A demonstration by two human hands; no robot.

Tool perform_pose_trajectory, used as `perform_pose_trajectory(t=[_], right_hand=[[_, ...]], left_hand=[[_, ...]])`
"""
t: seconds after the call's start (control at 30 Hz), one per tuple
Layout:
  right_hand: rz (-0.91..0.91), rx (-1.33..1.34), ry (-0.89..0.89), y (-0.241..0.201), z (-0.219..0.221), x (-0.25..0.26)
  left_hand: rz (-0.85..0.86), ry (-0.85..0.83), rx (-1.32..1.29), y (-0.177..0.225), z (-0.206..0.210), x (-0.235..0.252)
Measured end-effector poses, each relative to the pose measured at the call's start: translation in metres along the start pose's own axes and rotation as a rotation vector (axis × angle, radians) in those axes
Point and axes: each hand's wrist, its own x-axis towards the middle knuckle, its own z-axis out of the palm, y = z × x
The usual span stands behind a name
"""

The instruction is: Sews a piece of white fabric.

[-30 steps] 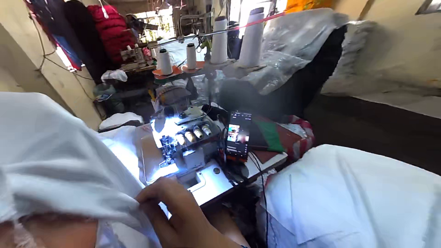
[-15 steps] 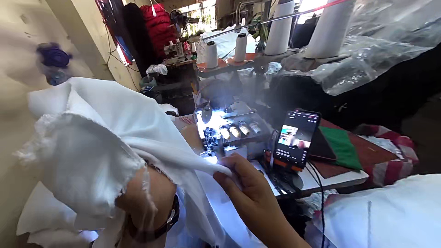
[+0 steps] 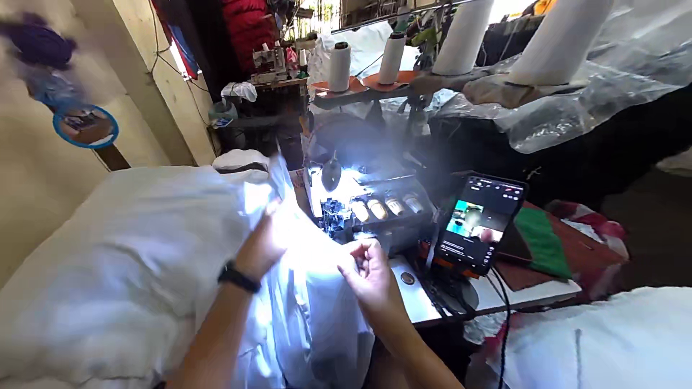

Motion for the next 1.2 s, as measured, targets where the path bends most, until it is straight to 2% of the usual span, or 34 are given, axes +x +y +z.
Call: perform_pose_trajectory(t=[0.07, 0.13, 0.2, 0.27, 0.33, 0.43, 0.5, 0.57, 0.63, 0.73, 0.8, 0.97, 1.1, 1.2], right_hand=[[-0.033, -0.083, 0.1, 0.024, -0.003, -0.004], [-0.017, -0.141, 0.137, 0.041, -0.01, -0.012], [0.116, -0.151, 0.043, 0.048, -0.017, -0.024], [0.283, -0.101, -0.157, 0.051, -0.022, -0.034], [0.366, -0.043, -0.298, 0.05, -0.023, -0.038], [0.331, 0.231, -0.232, 0.044, -0.018, -0.034], [0.255, 0.355, -0.083, 0.037, -0.015, -0.026], [0.218, 0.358, 0.002, 0.036, -0.015, -0.019], [0.3, 0.279, -0.074, 0.042, -0.019, -0.021], [0.488, 0.169, -0.323, 0.041, -0.023, -0.033], [0.517, 0.103, -0.394, 0.039, -0.023, -0.043], [0.477, 0.084, -0.404, 0.036, -0.021, -0.044], [0.437, 0.079, -0.413, 0.037, -0.019, -0.037], [0.33, -0.064, -0.436, 0.039, -0.024, -0.038]], left_hand=[[0.032, -0.135, -0.032, -0.021, 0.038, -0.009], [0.093, -0.093, 0.034, -0.034, 0.062, -0.022], [0.099, -0.004, 0.103, -0.039, 0.069, -0.029], [0.106, 0.058, 0.115, -0.04, 0.07, -0.033], [0.172, 0.167, 0.056, -0.039, 0.076, -0.035], [0.309, 0.243, -0.048, -0.043, 0.09, -0.036], [0.345, 0.192, -0.081, -0.046, 0.087, -0.036], [0.333, 0.103, -0.08, -0.048, 0.079, -0.036], [0.306, 0.016, -0.029, -0.049, 0.069, -0.036], [0.285, -0.052, 0.087, -0.045, 0.055, -0.037], [0.258, -0.058, 0.168, -0.041, 0.052, -0.038], [0.169, 0.007, 0.373, -0.038, 0.048, -0.032], [0.18, 0.099, 0.384, -0.056, 0.051, -0.015], [0.206, 0.09, 0.383, -0.061, 0.05, -0.015]])
